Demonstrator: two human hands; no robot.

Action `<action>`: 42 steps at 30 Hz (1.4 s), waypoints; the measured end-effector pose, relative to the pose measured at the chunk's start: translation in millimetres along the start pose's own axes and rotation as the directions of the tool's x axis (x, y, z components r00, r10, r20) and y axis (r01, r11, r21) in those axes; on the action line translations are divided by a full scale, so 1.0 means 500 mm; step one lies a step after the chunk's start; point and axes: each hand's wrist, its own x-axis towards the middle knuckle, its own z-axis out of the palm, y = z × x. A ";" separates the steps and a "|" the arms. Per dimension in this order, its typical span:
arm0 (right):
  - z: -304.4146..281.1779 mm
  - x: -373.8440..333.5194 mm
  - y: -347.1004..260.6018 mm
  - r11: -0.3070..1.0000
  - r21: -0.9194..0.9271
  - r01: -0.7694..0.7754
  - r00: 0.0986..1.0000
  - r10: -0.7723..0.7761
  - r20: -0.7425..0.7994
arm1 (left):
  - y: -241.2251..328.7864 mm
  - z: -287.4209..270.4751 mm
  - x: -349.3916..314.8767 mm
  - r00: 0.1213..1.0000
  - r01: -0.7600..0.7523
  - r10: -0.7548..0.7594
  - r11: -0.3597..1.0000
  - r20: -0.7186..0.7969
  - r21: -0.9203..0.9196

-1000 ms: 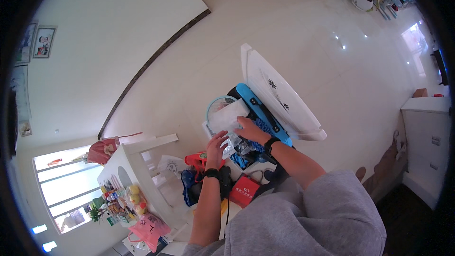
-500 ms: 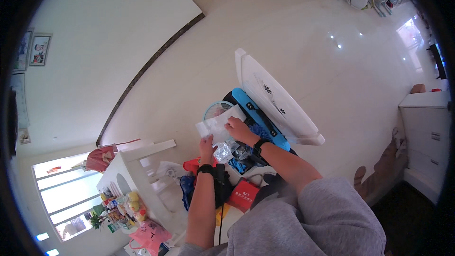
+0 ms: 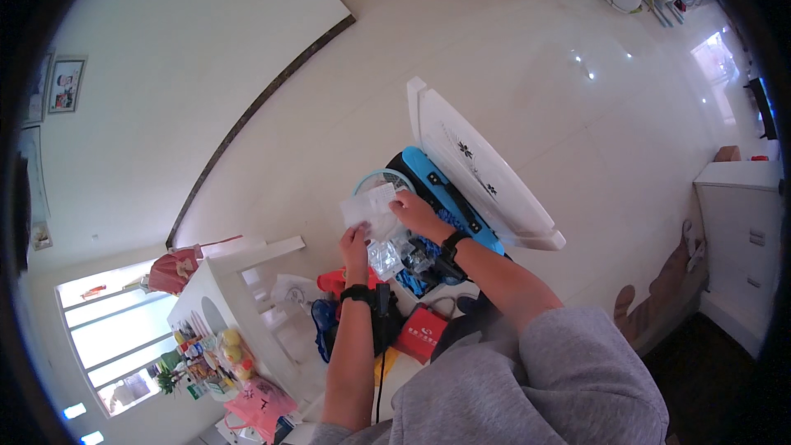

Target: The person puts several items, including a pink object, a white box, a clear plastic case, a mosquito racket, a hand-held cleaning device, and a round manual, into a blue case one by one.

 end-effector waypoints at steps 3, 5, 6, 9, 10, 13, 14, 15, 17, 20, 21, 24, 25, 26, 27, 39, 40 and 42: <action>-0.008 -0.004 0.001 0.996 -0.085 0.012 0.999 -0.015 -0.033 | -0.008 0.011 -0.005 1.000 -0.012 0.011 0.998 -0.003 -0.070; 0.000 -0.006 0.004 0.990 -0.139 0.017 0.997 -0.028 -0.078 | -0.018 0.013 -0.006 1.000 0.003 -0.003 0.999 0.013 -0.032; 0.002 -0.007 0.009 0.981 -0.194 0.023 0.991 -0.047 -0.124 | -0.022 0.016 -0.005 0.999 0.013 -0.013 1.000 0.031 0.004; 0.015 -0.012 0.020 0.939 -0.339 -0.050 0.971 -0.035 -0.238 | -0.038 0.022 0.005 0.991 -0.068 0.058 0.995 0.124 0.076; 0.020 -0.017 0.022 0.940 -0.337 -0.047 0.972 -0.034 -0.231 | -0.044 0.016 0.002 0.992 -0.065 0.055 0.995 0.117 0.078; 0.008 -0.031 0.063 0.958 -0.279 0.059 0.933 -0.152 -0.325 | -0.051 0.018 -0.006 0.988 -0.069 0.052 0.992 0.144 0.110; 0.001 -0.034 0.069 0.974 -0.223 0.053 0.950 -0.117 -0.289 | -0.057 0.013 -0.015 0.994 -0.027 0.024 0.999 0.103 0.025; -0.003 -0.038 0.074 0.985 -0.165 0.044 0.964 -0.085 -0.251 | -0.063 0.006 -0.025 0.998 0.011 -0.008 0.998 0.064 -0.061; -0.011 -0.052 0.078 0.989 -0.144 0.016 0.973 -0.049 -0.225 | -0.071 -0.007 -0.049 0.997 0.033 -0.027 0.996 0.077 -0.087; -0.017 -0.077 0.079 0.996 -0.074 -0.055 0.980 0.040 -0.193 | -0.079 -0.019 -0.095 0.995 0.073 -0.062 0.988 0.085 -0.133; -0.017 -0.087 0.084 0.995 -0.021 -0.100 0.979 0.095 -0.183 | -0.084 -0.021 -0.111 0.994 0.091 -0.080 0.984 0.078 -0.150; -0.032 -0.124 0.096 0.986 -0.100 -0.135 0.987 0.125 -0.100 | -0.101 -0.022 -0.161 0.984 0.178 -0.168 0.956 0.066 -0.234; -0.038 -0.136 0.097 0.984 -0.117 -0.134 0.990 0.127 -0.065 | -0.109 -0.018 -0.181 0.991 0.137 -0.131 0.957 0.038 -0.254; -0.033 -0.151 0.089 0.985 -0.125 -0.117 0.993 0.112 -0.041 | -0.132 -0.026 -0.204 0.992 0.127 -0.128 0.955 0.014 -0.270; -0.030 -0.167 0.088 0.971 -0.195 -0.137 0.990 0.143 0.014 | -0.163 -0.031 -0.228 0.992 0.124 -0.129 0.960 -0.004 -0.251; -0.020 -0.377 0.226 0.897 -0.436 0.065 0.758 0.239 0.606 | -0.479 -0.040 -0.712 0.906 0.315 -0.410 0.818 -0.104 -0.481; -0.031 -0.382 0.254 0.893 -0.435 0.115 0.740 0.215 0.637 | -0.490 -0.034 -0.749 0.872 0.340 -0.476 0.753 -0.110 -0.563; 0.004 -0.423 0.215 0.902 -0.423 0.082 0.663 0.267 0.700 | -0.534 -0.030 -0.857 0.815 0.299 -0.525 0.745 -0.247 -0.596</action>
